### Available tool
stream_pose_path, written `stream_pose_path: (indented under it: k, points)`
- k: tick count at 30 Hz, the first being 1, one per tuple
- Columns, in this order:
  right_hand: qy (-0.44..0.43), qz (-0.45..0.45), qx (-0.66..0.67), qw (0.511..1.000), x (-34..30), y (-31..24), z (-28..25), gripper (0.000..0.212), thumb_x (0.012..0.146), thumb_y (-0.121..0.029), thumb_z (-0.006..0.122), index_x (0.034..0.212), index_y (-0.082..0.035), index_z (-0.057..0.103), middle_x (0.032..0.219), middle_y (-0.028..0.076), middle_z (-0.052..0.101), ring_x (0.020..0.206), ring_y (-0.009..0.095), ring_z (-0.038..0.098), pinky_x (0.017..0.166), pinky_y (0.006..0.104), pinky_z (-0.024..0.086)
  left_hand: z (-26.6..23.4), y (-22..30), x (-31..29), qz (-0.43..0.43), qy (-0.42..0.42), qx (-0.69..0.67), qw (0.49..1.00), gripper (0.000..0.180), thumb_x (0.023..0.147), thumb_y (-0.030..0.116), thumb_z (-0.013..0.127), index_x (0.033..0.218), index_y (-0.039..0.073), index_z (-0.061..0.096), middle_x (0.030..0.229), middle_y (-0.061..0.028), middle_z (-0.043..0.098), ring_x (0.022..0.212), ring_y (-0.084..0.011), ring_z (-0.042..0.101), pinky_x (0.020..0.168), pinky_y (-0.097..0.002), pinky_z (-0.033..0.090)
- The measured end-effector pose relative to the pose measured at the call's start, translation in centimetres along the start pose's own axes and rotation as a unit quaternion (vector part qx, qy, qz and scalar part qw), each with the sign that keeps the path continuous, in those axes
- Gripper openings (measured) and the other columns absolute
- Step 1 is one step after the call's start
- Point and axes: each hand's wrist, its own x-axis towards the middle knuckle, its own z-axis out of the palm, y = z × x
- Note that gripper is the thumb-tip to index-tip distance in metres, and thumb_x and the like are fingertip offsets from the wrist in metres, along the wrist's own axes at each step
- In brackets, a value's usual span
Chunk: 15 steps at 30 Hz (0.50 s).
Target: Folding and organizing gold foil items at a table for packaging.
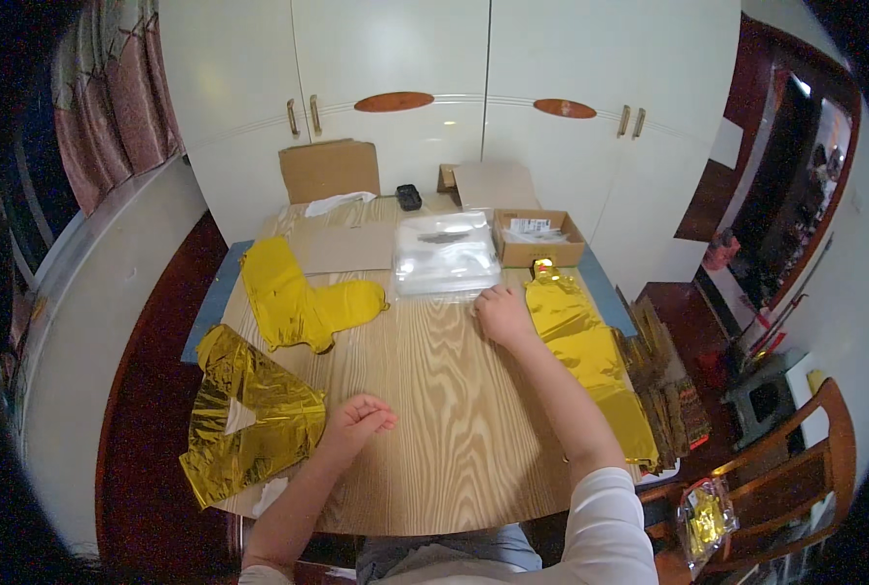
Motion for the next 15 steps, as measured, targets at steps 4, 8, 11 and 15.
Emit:
stream_pose_path:
  k: [4, 8, 11, 15]
  points:
    - [0.077, -0.013, 0.006, 0.997, 0.3, -0.5, 0.2, 0.012, 0.077, -0.018, 0.062, 0.088, -0.014, 0.064, 0.092, 0.001, 0.063, 0.096, 0.019, 0.057, 0.083, 0.0369, 0.038, -0.1, 0.2, 0.1, 0.020, 0.006, -0.022, 1.000, 0.007, 0.090, 0.005, 0.055, 0.095, 0.003, 0.059, 0.091, -0.0055, 0.067, 0.082, -0.0115, 0.062, 0.076, -0.0244, 0.048]
    - [0.048, -0.048, -0.027, 0.997, 0.6, -0.8, 0.8, 0.019, 0.074, -0.018, 0.063, 0.093, -0.016, 0.065, 0.096, 0.000, 0.064, 0.098, 0.019, 0.057, 0.084, 0.0364, 0.038, -0.9, 1.4, -1.2, 0.067, 0.044, -0.041, 0.996, 0.007, 0.089, 0.003, 0.056, 0.095, 0.002, 0.060, 0.090, -0.0066, 0.067, 0.081, -0.0129, 0.062, 0.076, -0.0264, 0.049]
    - [0.032, -0.050, -0.023, 0.998, -0.5, -0.8, -0.3, 0.021, 0.075, -0.015, 0.059, 0.095, -0.010, 0.065, 0.099, 0.003, 0.065, 0.098, 0.023, 0.056, 0.087, 0.0360, 0.040, -3.1, 3.2, -3.2, 0.091, 0.093, -0.005, 0.992, 0.010, 0.089, 0.002, 0.056, 0.098, 0.001, 0.061, 0.091, -0.0065, 0.066, 0.083, -0.0131, 0.062, 0.077, -0.0270, 0.049]
    - [0.069, -0.075, 0.173, 0.980, 0.1, -7.9, -4.4, 0.024, 0.080, -0.014, 0.059, 0.102, -0.009, 0.065, 0.107, 0.009, 0.064, 0.102, 0.030, 0.056, 0.091, 0.0430, 0.042, -9.2, 3.9, -7.2, 0.061, 0.215, 0.260, 0.939, 0.017, 0.087, 0.006, 0.060, 0.104, 0.001, 0.062, 0.101, -0.0099, 0.066, 0.094, -0.0206, 0.063, 0.083, -0.0321, 0.049]
